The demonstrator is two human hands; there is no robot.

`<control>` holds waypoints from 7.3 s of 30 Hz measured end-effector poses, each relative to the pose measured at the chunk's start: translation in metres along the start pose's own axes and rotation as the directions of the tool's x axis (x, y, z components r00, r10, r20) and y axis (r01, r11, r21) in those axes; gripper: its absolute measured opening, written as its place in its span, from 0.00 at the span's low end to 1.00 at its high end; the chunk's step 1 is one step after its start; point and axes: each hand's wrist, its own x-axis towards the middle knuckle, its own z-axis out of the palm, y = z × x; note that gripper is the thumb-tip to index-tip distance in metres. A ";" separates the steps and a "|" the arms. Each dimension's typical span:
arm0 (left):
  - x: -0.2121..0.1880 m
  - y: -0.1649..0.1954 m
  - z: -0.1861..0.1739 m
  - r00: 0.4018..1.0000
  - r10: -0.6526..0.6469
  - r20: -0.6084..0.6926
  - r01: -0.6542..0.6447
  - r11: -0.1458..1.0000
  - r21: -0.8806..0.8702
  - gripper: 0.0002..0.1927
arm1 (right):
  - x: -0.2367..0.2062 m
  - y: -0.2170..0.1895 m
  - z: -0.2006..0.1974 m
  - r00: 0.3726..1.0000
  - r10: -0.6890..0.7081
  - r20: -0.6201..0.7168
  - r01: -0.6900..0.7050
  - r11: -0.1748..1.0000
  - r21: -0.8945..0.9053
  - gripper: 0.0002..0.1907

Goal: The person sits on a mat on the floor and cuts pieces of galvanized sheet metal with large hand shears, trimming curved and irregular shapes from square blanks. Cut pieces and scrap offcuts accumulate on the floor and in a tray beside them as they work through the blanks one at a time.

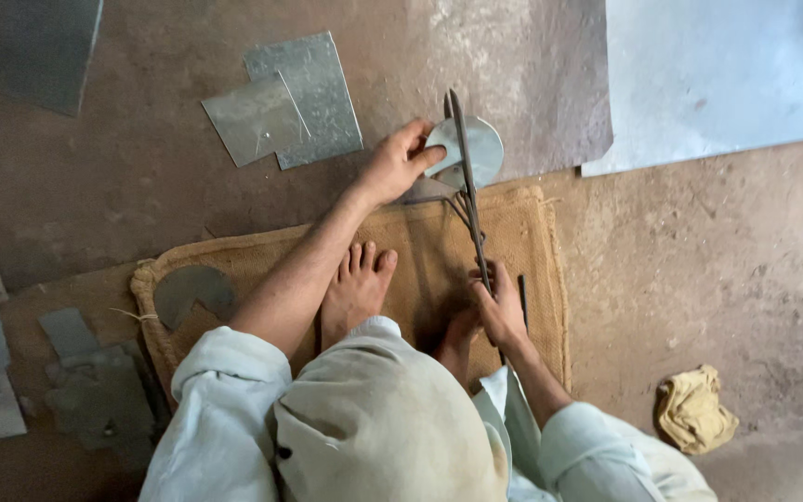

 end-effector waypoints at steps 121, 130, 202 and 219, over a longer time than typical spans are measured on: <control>-0.089 0.048 0.050 0.845 0.220 -0.488 0.199 0.716 0.669 0.39 | -0.027 -0.015 0.006 0.991 0.100 -0.088 -0.114 0.976 -0.183 0.21; -0.089 0.040 0.057 0.816 0.245 -0.523 0.150 0.785 0.602 0.42 | -0.028 -0.012 0.011 0.974 -0.128 -0.186 0.053 0.932 -0.360 0.12; -0.067 0.045 -0.014 0.983 0.178 0.043 -0.140 0.580 0.802 0.44 | -0.038 -0.025 -0.010 0.983 -0.184 -0.020 0.174 0.956 -0.237 0.22; -0.056 0.012 -0.022 0.952 0.244 0.188 -0.289 0.500 0.817 0.43 | -0.035 -0.033 -0.013 0.982 -0.176 0.065 0.185 0.963 -0.195 0.16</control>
